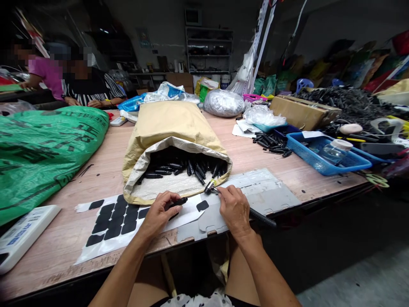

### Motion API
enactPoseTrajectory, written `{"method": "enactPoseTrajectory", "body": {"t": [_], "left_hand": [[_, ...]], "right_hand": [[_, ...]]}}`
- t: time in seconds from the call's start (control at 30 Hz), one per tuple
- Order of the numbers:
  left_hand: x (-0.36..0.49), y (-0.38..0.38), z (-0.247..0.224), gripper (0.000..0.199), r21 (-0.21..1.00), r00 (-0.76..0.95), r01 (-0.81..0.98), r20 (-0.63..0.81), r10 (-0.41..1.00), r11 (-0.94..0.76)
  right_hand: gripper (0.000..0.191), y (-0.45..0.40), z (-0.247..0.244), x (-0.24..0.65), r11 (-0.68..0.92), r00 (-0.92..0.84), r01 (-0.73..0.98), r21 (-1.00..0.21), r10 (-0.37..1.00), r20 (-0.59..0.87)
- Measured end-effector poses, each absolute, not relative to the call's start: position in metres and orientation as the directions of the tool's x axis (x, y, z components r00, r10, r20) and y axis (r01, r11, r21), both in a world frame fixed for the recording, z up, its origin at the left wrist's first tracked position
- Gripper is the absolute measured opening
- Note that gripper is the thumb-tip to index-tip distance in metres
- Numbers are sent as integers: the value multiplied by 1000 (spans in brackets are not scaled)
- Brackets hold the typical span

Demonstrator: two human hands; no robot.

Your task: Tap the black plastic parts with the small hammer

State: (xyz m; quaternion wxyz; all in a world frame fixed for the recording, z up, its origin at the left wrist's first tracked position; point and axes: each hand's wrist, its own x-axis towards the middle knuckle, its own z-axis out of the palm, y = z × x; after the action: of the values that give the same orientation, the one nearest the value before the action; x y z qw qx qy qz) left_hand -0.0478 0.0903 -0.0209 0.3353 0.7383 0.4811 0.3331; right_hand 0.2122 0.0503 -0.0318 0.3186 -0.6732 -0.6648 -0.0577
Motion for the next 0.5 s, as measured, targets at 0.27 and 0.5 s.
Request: {"method": "enactPoseTrajectory", "body": {"t": [0.27,0.5], "left_hand": [[-48,91,-24,23,806,329,504,151,932,-309],[-49,92,-24,34,802,312,525,131,941,-286]], "right_hand": [[24,48,-34,209,69,103,952,-298,845,525],[24,48,-36,209,56,104,958,-281,846,523]]}}
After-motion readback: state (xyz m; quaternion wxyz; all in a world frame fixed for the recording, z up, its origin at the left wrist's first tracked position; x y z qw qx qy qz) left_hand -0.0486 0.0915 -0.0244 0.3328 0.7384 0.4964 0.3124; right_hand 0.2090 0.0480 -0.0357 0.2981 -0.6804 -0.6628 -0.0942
